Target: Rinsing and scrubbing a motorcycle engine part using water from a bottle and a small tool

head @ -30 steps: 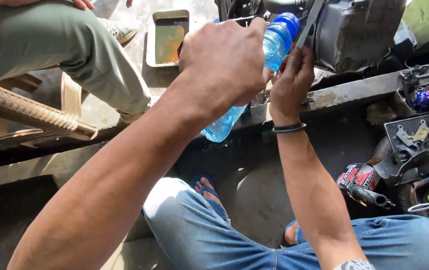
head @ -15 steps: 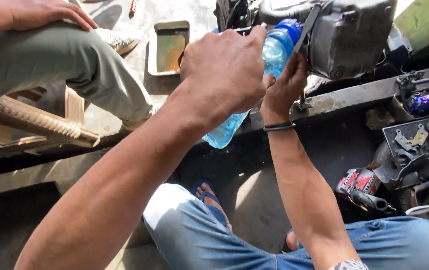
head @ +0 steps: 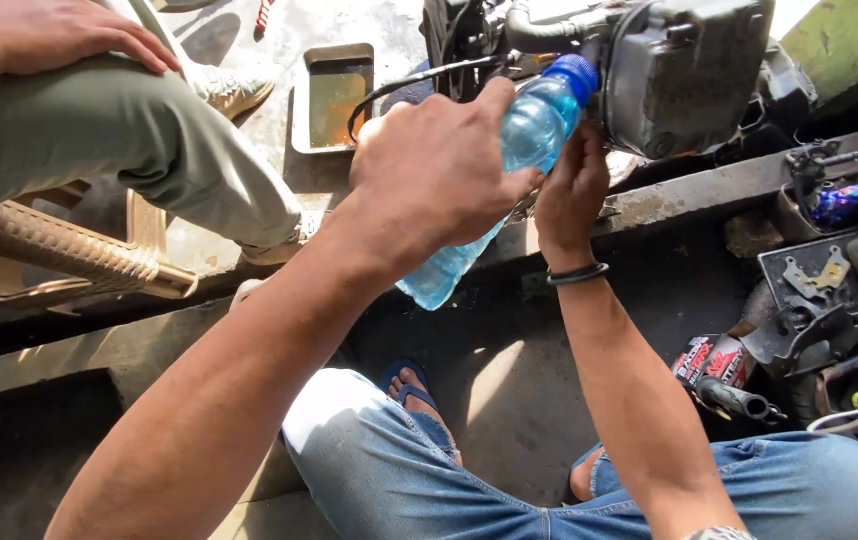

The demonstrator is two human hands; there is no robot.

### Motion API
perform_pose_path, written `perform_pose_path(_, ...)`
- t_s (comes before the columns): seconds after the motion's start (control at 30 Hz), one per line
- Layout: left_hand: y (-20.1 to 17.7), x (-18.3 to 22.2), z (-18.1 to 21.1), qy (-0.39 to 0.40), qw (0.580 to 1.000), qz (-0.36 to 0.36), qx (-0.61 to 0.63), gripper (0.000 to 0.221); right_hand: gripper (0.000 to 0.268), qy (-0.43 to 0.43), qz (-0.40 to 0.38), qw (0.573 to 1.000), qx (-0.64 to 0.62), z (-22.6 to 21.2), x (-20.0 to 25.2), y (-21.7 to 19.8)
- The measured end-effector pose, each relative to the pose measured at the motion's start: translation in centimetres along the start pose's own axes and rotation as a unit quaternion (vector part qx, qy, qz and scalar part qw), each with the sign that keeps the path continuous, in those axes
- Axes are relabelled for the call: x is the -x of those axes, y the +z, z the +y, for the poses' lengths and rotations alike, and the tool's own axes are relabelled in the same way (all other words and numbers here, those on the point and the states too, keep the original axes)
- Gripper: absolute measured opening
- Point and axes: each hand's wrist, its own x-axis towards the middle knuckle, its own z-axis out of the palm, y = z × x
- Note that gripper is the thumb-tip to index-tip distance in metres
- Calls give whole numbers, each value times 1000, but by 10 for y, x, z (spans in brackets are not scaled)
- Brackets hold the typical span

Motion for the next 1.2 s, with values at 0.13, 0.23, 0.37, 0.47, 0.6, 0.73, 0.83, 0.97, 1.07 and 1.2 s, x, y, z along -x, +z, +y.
perform_pose_path(0.13, 3, 5, -5, 24, 997, -44, 52, 65, 24, -74, -123, 982, 122, 24, 16, -32)
perform_pose_path(0.23, 16, 5, -16, 53, 998, -25, 11, 70, 28, -85, -234, 954, 167, 20, 10, -74)
perform_pose_path(0.37, 25, 2, -32, 117, 985, 126, -17, 79, 15, -418, -263, 760, 422, -6, -32, -144)
perform_pose_path(0.47, 25, -1, -31, 119, 977, 172, 53, 109, 28, -308, -170, 876, 329, -23, -79, -192)
perform_pose_path(0.6, 48, -17, -28, 111, 965, 215, 107, 89, 44, -141, -192, 879, 414, -68, -132, -210)
perform_pose_path(0.73, 50, -25, -13, 112, 973, 194, 54, 90, 48, -168, -173, 869, 432, -55, -153, -200)
perform_pose_path(0.83, 37, -18, 0, 80, 983, 155, 62, 86, 51, -134, -130, 881, 434, -39, -145, -170)
perform_pose_path(0.97, 25, -23, 9, 93, 986, 136, 26, 75, 63, -142, -133, 900, 390, -56, -129, -162)
perform_pose_path(1.07, 20, -26, 12, 93, 989, 116, -12, 73, 54, -90, -125, 903, 402, -58, -150, -171)
perform_pose_path(1.2, 0, -28, 26, 94, 985, 115, -82, 70, 53, -77, -148, 918, 359, -83, -130, -157)
